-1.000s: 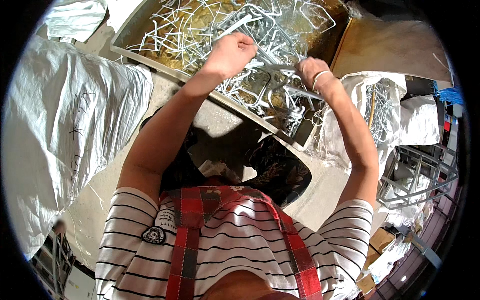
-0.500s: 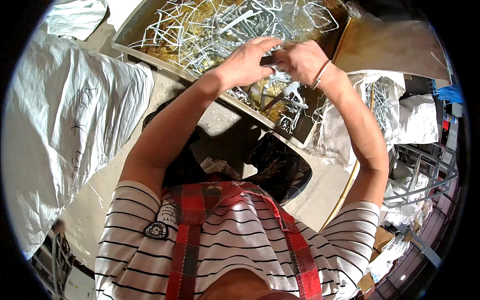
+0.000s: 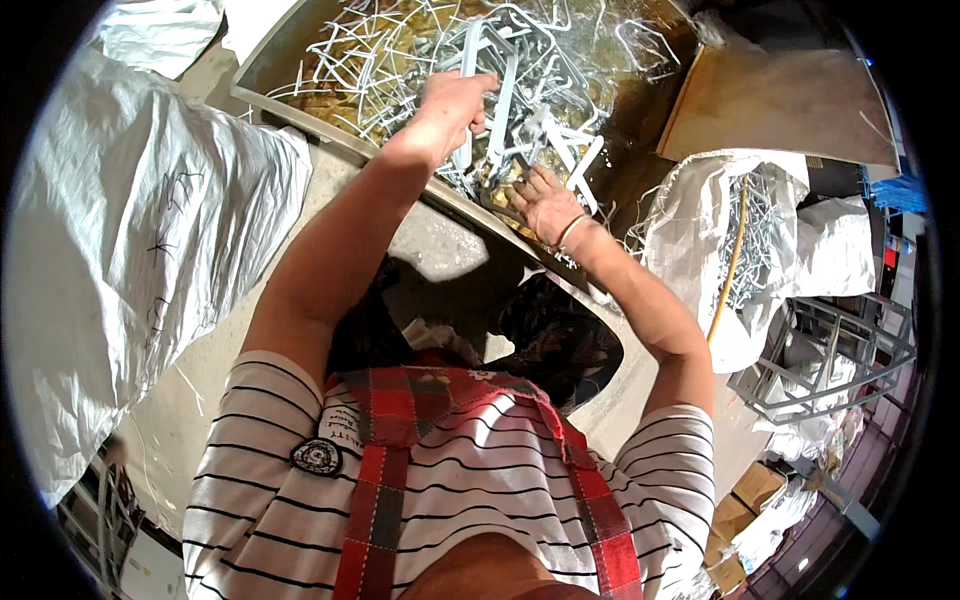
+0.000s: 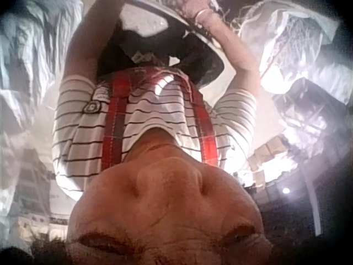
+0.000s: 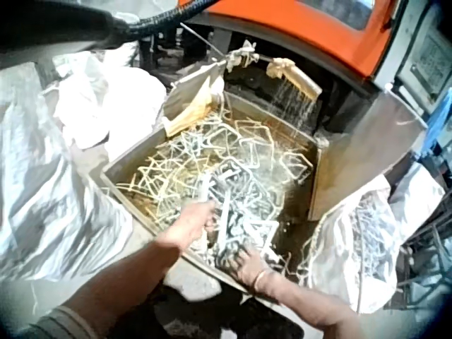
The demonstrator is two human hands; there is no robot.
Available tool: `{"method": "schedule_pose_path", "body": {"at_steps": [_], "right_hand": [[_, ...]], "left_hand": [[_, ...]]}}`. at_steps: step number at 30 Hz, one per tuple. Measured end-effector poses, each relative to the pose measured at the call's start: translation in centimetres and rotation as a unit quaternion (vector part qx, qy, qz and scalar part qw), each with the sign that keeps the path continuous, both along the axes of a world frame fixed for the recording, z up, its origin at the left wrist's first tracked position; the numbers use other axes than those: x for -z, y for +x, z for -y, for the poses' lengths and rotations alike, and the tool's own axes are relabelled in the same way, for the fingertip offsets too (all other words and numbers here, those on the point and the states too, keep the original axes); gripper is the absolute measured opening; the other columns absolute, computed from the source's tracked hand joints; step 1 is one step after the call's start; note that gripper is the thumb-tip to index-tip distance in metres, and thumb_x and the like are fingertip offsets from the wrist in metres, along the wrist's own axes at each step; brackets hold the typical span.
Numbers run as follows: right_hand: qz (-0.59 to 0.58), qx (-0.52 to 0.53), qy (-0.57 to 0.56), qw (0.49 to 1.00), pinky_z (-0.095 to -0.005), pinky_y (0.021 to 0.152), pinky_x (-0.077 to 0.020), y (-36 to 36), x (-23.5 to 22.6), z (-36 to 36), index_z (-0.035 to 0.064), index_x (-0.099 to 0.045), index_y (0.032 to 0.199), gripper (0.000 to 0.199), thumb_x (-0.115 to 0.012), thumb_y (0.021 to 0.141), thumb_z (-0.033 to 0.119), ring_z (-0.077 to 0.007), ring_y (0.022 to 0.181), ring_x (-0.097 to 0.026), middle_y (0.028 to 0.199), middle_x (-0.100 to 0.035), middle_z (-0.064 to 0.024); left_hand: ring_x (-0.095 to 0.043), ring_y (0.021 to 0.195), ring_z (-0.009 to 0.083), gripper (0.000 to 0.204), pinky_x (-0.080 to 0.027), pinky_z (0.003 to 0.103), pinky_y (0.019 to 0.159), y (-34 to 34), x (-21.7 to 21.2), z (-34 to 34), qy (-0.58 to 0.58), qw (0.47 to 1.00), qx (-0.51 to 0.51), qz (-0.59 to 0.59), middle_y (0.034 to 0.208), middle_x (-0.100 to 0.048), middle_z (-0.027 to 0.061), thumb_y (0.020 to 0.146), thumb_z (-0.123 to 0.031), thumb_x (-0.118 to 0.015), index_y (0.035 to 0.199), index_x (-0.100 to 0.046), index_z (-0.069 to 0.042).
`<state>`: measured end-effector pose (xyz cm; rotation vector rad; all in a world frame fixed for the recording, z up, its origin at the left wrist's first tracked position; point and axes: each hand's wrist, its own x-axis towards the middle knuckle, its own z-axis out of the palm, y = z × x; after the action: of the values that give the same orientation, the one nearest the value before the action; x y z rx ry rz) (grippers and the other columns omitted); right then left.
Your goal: The person sorts white plastic hangers from a metal tray, separating them from debris and placing them into a large white sack. The person repeatedly picks up hangers, aligns them, and deposits them into the sack.
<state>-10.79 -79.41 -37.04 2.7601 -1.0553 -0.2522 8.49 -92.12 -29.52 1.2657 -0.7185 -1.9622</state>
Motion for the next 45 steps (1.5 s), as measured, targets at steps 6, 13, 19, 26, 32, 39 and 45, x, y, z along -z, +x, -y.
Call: {"method": "schedule_pose_path", "body": {"at_steps": [6, 13, 19, 26, 32, 39, 45], "right_hand": [[-0.23, 0.074, 0.222, 0.945, -0.0475, 0.108, -0.0122, -1.1, -1.5, -1.3, 0.0076, -0.048, 0.123, 0.042, -0.044, 0.083, 0.019, -0.02, 0.111, -0.046, 0.109, -0.056, -0.0053], [0.528, 0.43, 0.542, 0.492, -0.036, 0.08, -0.0505, 2.7, -6.2, -2.1, 0.0003, -0.058, 0.108, 0.031, -0.047, 0.08, 0.002, -0.024, 0.093, -0.059, 0.104, -0.06, -0.0145], [0.457, 0.208, 0.374, 0.78, -0.0361, 0.08, -0.0503, 8.9, -3.5, 0.0, 0.0, -0.058, 0.108, 0.03, -0.048, 0.08, 0.003, -0.0242, 0.093, -0.059, 0.104, -0.06, -0.0146], [0.309, 0.043, 0.269, 0.911, -0.0363, 0.079, -0.0502, 13.9, -1.4, 2.6, -0.0002, -0.058, 0.108, 0.03, -0.049, 0.08, 0.004, -0.0244, 0.092, -0.059, 0.104, -0.06, -0.0147], [0.233, 0.021, 0.225, 0.946, -0.0364, 0.078, -0.05, 15.7, 0.1, 4.2, -0.0005, -0.058, 0.108, 0.03, -0.049, 0.08, 0.005, -0.0246, 0.091, -0.059, 0.104, -0.06, -0.0147], [0.185, 0.007, 0.187, 0.965, -0.0366, 0.077, -0.0499, 16.1, 0.0, 4.9, -0.0007, -0.058, 0.108, 0.03, -0.05, 0.081, 0.006, -0.0248, 0.09, -0.059, 0.103, -0.06, -0.0148], [0.169, 0.001, 0.173, 0.97, -0.0367, 0.076, -0.0498, 16.0, 0.0, 5.7, -0.001, -0.058, 0.108, 0.03, -0.05, 0.081, 0.007, -0.025, 0.09, -0.059, 0.103, -0.06, -0.0149]], "left_hand": [[-0.031, 0.045, 0.0079, 0.021, -0.032, 0.025, 0.043, 1.5, 0.8, 2.8, 0.097, 0.985, -0.08, -0.117, 0.052, -0.034, -0.0031, 0.092, -0.017, -0.047, 0.094, -0.052, 0.002], [-0.039, 0.043, 0.0173, 0.029, -0.036, 0.032, 0.041, 5.1, 1.4, -0.5, 0.025, 0.974, -0.191, -0.123, 0.059, -0.045, 0.0041, 0.084, -0.02, -0.054, 0.098, -0.045, 0.003], [-0.035, 0.032, 0.0206, 0.043, -0.028, 0.034, 0.031, 3.8, -0.8, 0.6, -0.01, 0.963, -0.221, -0.156, 0.06, -0.048, 0.0067, 0.077, -0.021, -0.059, 0.105, -0.035, 0.002], [-0.041, 0.035, 0.0221, 0.028, -0.033, 0.038, 0.03, -2.4, 6.2, 6.9, -0.573, 0.702, -0.349, 0.238, 0.053, -0.044, 0.008, 0.081, -0.028, -0.058, 0.083, -0.046, -0.004], [-0.047, 0.038, 0.0287, 0.017, -0.035, 0.042, 0.033, 1.9, 1.1, 2.5, -0.838, 0.355, -0.204, 0.361, 0.053, -0.05, 0.0077, 0.078, -0.026, -0.054, 0.084, -0.058, -0.01], [-0.046, 0.037, 0.0241, 0.017, -0.034, 0.039, 0.035, 3.1, 2.0, 2.1, -0.744, 0.419, -0.112, 0.508, 0.052, -0.049, 0.0065, 0.079, -0.027, -0.049, 0.074, -0.051, -0.011], [-0.045, 0.037, 0.0237, 0.017, -0.035, 0.039, 0.035, 5.0, 2.4, 2.3, -0.733, 0.437, -0.119, 0.507, 0.052, -0.049, 0.0066, 0.079, -0.027, -0.05, 0.076, -0.05, -0.01]]}}
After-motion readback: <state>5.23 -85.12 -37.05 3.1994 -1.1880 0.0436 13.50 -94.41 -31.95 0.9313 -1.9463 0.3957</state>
